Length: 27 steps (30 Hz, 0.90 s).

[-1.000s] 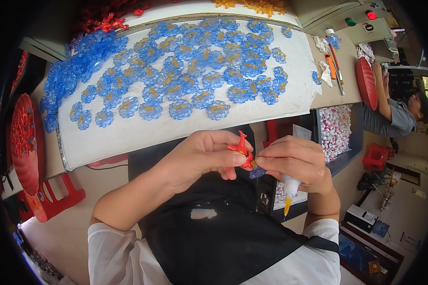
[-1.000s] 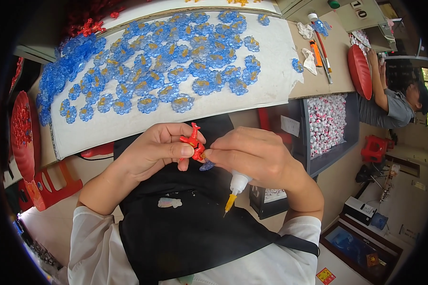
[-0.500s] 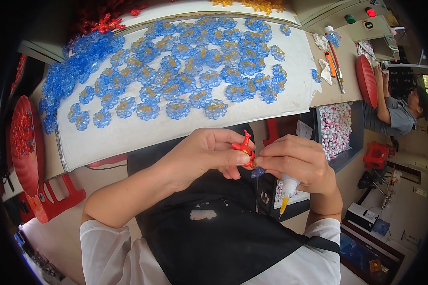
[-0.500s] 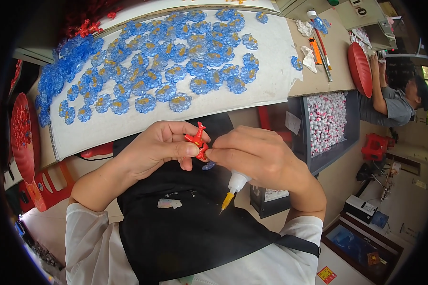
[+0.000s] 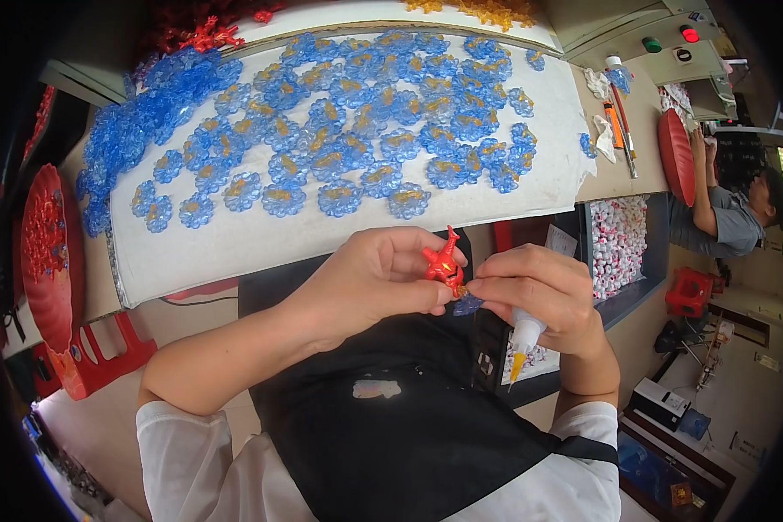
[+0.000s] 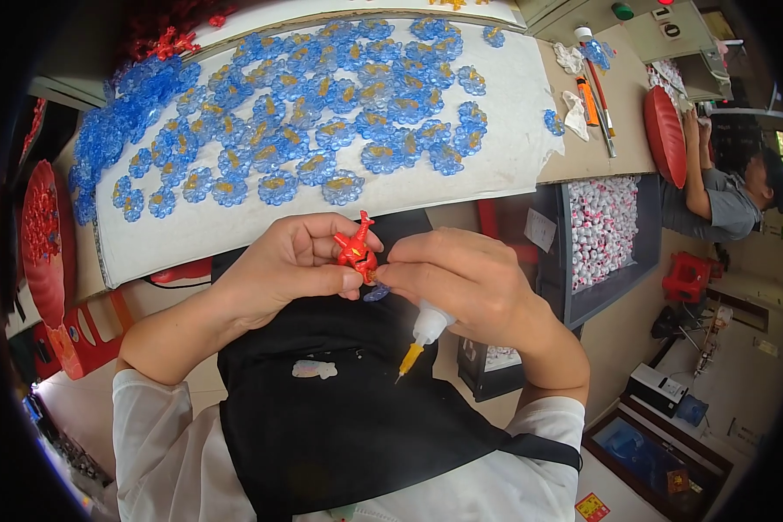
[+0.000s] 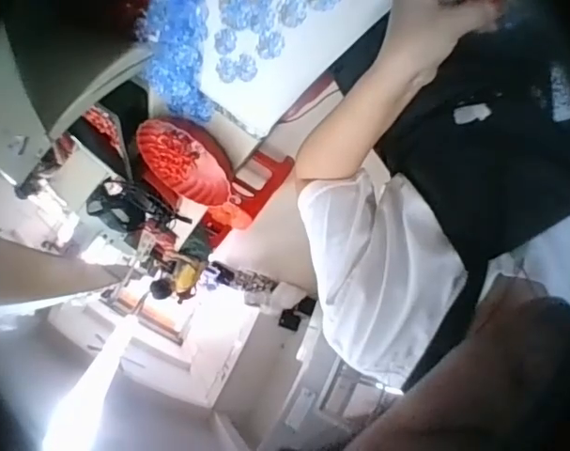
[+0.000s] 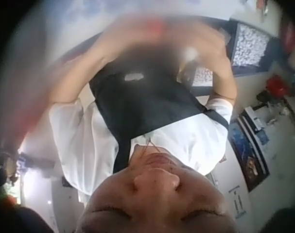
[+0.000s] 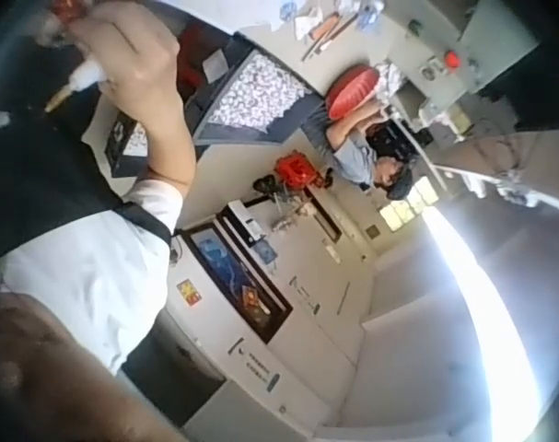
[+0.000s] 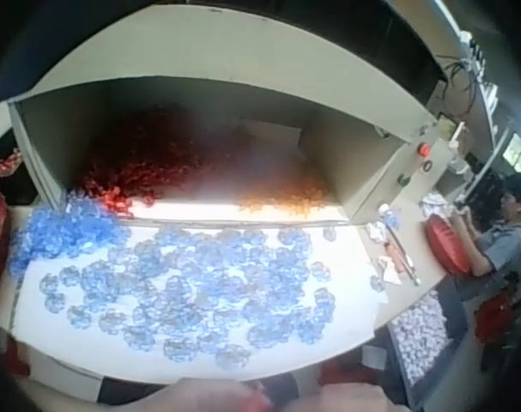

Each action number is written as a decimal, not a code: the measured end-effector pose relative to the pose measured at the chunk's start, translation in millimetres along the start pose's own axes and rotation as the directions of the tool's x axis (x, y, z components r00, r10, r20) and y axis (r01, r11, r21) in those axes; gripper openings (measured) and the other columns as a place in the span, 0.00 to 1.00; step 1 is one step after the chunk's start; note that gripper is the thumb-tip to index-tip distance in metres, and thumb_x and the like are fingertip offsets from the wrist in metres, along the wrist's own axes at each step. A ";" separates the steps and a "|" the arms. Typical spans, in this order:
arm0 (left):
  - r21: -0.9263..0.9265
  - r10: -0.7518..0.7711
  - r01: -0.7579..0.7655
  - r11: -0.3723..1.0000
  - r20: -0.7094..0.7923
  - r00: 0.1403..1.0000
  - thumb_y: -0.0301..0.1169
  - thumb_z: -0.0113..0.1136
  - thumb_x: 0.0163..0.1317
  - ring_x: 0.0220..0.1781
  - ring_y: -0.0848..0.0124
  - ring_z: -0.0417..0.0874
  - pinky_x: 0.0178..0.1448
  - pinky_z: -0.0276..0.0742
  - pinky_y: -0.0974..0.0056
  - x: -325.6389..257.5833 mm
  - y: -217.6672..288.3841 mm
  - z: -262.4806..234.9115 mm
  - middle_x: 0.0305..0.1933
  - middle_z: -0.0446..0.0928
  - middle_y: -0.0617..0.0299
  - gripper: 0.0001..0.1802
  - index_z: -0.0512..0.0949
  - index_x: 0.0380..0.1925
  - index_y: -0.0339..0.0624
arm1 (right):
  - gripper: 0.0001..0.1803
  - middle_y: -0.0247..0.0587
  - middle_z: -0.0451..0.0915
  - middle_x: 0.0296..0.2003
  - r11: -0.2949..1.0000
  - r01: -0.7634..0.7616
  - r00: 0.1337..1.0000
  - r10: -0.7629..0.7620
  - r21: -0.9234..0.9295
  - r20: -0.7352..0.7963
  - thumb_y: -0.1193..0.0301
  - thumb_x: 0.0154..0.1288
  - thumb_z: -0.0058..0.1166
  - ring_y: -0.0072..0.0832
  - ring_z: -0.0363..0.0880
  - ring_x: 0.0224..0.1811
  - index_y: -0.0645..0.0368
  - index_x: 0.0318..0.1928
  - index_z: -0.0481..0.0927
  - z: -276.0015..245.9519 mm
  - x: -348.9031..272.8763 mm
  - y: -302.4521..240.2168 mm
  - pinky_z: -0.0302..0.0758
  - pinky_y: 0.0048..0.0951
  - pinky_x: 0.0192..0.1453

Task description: The person assembles toys by applying glue from a bottle onto plastic parts, attaching bases and figurine pieces together by hand, and placing the assembled toys onto a tray.

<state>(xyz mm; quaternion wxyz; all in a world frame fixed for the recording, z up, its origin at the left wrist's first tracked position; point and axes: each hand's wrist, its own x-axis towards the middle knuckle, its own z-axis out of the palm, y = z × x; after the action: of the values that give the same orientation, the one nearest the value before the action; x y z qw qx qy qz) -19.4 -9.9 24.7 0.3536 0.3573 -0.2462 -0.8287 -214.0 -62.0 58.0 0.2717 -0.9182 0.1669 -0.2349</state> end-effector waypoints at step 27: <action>0.166 0.522 -0.509 0.844 -0.040 0.852 0.20 0.53 0.52 0.43 0.79 0.71 0.47 0.68 0.72 -89.4 -1.9 -56.2 0.41 0.71 0.62 0.17 0.67 0.45 0.35 | 0.14 0.42 0.74 0.30 0.948 0.314 0.949 -0.315 -0.062 -0.017 0.79 0.35 0.59 0.33 0.73 0.23 0.62 0.30 0.77 62.4 85.4 -30.5 0.71 0.27 0.27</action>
<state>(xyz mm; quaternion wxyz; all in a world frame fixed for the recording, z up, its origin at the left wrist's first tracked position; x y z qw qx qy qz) 67.1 50.8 25.8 0.5455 0.3379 -0.3794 -0.6665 -104.7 -48.5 58.4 0.2013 -0.9375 0.0289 -0.2823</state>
